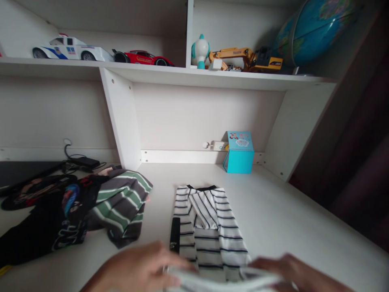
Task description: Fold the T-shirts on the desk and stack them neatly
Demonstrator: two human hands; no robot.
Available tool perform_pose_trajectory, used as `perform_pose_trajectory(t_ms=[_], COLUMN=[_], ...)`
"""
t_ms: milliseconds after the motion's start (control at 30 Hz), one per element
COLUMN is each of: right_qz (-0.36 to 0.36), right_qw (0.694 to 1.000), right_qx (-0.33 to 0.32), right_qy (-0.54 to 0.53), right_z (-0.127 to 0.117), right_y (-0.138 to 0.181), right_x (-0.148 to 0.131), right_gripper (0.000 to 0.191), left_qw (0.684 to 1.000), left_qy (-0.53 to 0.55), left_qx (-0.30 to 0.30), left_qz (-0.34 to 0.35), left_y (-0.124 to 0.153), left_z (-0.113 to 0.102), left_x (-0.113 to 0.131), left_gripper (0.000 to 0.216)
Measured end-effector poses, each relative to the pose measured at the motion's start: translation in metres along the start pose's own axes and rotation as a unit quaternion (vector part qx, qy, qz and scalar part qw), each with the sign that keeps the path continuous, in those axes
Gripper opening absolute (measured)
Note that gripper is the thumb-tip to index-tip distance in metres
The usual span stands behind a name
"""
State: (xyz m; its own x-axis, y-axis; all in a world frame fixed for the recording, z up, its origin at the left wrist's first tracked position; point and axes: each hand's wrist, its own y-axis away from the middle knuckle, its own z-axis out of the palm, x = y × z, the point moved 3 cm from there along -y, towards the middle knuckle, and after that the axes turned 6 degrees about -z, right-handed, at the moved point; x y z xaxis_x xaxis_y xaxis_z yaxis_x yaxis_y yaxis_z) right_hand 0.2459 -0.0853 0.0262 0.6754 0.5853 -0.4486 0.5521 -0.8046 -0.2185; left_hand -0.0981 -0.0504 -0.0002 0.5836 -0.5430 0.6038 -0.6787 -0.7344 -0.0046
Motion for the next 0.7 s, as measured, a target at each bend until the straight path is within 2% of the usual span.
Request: perform_pose_trajectory(t_ms=[33, 67, 133, 200, 267, 400, 533, 700], right_qz=[0.015, 0.031, 0.089, 0.136, 0.171, 0.208, 0.227, 0.248], right_qw=[0.998, 0.994, 0.984, 0.979, 0.974, 0.971, 0.967, 0.957], right_qx=[-0.039, -0.045, -0.008, 0.013, 0.022, 0.054, 0.102, 0.148], right_qy=[-0.048, -0.096, -0.154, -0.154, -0.144, -0.107, -0.048, 0.034], right_z=[-0.008, -0.015, -0.019, -0.006, 0.015, 0.043, 0.047, 0.056], right_y=[-0.022, -0.048, -0.101, -0.143, -0.168, -0.178, -0.177, -0.181], right_x=[0.01, 0.022, 0.052, 0.082, 0.108, 0.14, 0.153, 0.156], right_gripper=[0.032, 0.029, 0.023, 0.021, 0.02, 0.023, 0.025, 0.026], left_qw=[0.998, 0.994, 0.975, 0.955, 0.948, 0.951, 0.961, 0.963], left_qy=[0.053, 0.103, 0.188, 0.224, 0.224, 0.204, 0.154, 0.049], left_qx=[-0.014, -0.012, 0.037, 0.078, 0.087, 0.085, 0.105, 0.151], left_qz=[-0.018, -0.044, -0.114, -0.176, -0.207, -0.215, -0.204, -0.217], left_y=[-0.023, -0.049, -0.103, -0.145, -0.17, -0.178, -0.178, -0.191], left_z=[-0.017, -0.032, -0.056, -0.063, -0.06, -0.051, -0.054, -0.053], left_x=[-0.004, -0.009, -0.027, -0.048, -0.069, -0.098, -0.11, -0.125], left_gripper=[0.032, 0.031, 0.03, 0.027, 0.026, 0.026, 0.026, 0.017])
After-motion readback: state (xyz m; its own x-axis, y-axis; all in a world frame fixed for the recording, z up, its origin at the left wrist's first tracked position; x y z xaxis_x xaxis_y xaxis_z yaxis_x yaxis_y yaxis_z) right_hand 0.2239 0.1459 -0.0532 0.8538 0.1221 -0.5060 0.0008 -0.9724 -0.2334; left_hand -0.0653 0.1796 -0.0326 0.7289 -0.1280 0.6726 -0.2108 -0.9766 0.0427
